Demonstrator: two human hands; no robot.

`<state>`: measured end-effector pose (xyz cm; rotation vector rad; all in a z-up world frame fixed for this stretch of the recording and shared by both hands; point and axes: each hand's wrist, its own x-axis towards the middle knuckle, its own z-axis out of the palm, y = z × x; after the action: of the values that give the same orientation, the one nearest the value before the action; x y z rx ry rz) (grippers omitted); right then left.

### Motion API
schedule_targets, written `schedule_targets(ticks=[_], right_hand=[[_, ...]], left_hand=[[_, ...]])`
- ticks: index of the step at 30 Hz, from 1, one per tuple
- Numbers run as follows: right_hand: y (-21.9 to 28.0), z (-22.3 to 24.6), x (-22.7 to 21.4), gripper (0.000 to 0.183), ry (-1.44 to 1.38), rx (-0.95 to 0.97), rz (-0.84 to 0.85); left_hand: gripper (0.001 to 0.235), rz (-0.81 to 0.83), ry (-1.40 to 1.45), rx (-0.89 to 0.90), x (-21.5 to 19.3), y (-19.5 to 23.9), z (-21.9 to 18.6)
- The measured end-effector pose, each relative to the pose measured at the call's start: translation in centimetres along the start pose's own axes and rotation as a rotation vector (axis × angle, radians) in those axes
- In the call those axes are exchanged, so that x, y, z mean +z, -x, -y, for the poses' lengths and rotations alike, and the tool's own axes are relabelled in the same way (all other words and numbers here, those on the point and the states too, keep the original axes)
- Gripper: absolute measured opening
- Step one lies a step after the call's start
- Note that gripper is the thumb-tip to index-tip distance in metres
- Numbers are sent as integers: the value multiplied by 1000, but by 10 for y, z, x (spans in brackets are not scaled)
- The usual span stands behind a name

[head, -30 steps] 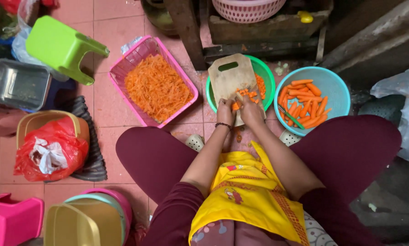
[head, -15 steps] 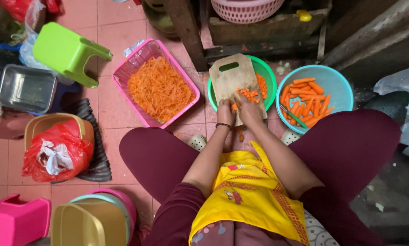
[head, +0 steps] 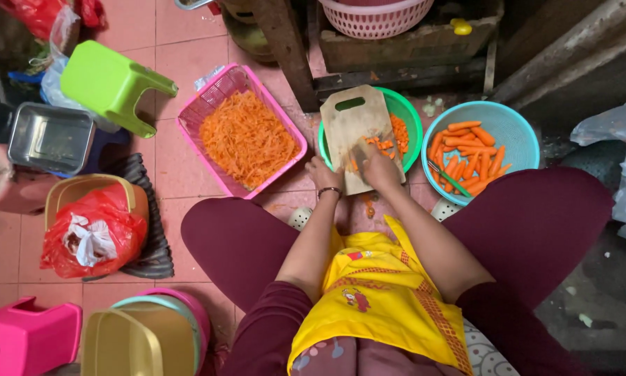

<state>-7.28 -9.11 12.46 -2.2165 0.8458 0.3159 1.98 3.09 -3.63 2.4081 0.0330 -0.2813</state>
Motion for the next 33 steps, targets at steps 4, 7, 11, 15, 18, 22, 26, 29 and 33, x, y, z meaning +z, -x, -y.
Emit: schedule_targets(ticks=[4,7,11,15,18,22,26,29,33], right_hand=[[17,27,1,41,74,-156,24],[-5,5,5,43,53,-159,-66],[-81,-62,35,42,79,-131,-255],[-65,-25,21,29,9,-145,-313],[-20,36,12,29,-56,-299,-190],[-94,-15,66,34,-104,-274,-184],[-92,-33,24,34,-172,-27,-357],[-93,-34,12,44,-309,15,-379],[-130,-62,72,49,-111,-142,-215]], left_hand=[[69,201,119,-174,39,-24,60],[38,175,5,-154,23,-27,61],[32,153,202,-251,9,-29,84],[36,192,175,-271,8,-37,102],[36,189,175,-292,8,-40,110],[30,138,250,-303,-19,-31,88],[33,117,258,-306,-44,-38,85],[33,116,237,-317,-55,-44,83],[33,122,232,-332,-58,-47,85]])
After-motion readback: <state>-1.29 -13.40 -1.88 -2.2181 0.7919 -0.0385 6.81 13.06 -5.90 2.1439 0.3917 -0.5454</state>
